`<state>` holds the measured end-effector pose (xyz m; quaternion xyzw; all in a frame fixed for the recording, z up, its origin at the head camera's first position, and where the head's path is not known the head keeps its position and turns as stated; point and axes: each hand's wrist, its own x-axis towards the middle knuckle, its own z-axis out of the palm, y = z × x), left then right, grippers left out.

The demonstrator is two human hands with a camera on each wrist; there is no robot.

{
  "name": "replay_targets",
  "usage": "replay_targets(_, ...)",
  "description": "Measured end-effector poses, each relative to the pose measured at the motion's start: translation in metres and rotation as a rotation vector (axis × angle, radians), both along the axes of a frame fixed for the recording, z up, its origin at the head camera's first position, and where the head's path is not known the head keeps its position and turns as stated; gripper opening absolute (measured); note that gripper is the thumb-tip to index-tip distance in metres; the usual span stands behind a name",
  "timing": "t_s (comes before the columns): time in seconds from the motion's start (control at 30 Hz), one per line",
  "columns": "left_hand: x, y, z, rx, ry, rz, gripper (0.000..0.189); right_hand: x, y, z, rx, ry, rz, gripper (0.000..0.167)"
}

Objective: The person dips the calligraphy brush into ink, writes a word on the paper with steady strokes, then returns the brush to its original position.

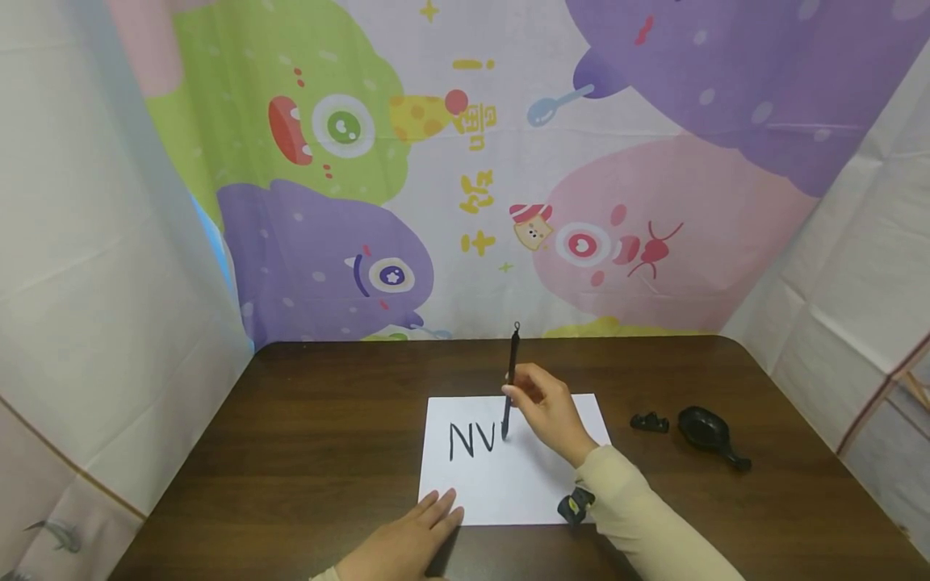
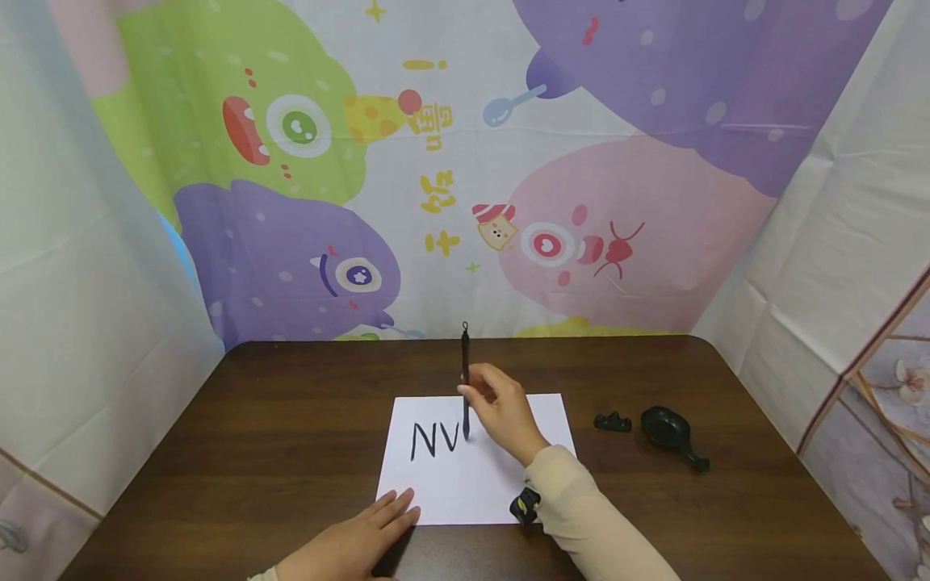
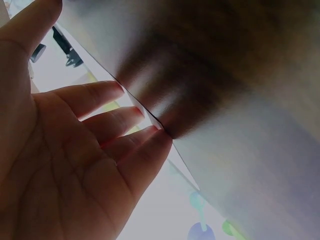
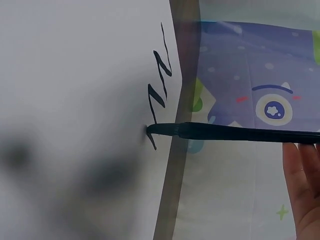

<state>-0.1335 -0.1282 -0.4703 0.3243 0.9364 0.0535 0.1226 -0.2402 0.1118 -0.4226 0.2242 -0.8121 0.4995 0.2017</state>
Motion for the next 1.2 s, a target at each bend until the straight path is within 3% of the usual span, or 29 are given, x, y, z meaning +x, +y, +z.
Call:
replay_targets(0.67, 0.0, 0.0, 0.0, 0.002, -0.03, 0.022, 0.086, 0.002, 0.003, 0.003, -0.015, -0.063, 0.045, 0.013)
replay_targets(0.87, 0.0, 0.0, -0.001, 0.009, -0.001, 0.011, 0.085, 0.002, 0.004, 0.004, -0.024, -0.063, 0.036, 0.013)
replay_targets(1.0, 0.0, 0.0, -0.001, 0.007, 0.014, 0.003, 0.084, -0.001, 0.006, 0.007, -0.07, -0.04, 0.056, 0.013)
replay_targets(1.2, 0.0, -0.001, -0.002, 0.013, 0.035, -0.012, 0.083, -0.003, 0.012, 0.015, -0.105, 0.064, 0.048, 0.012)
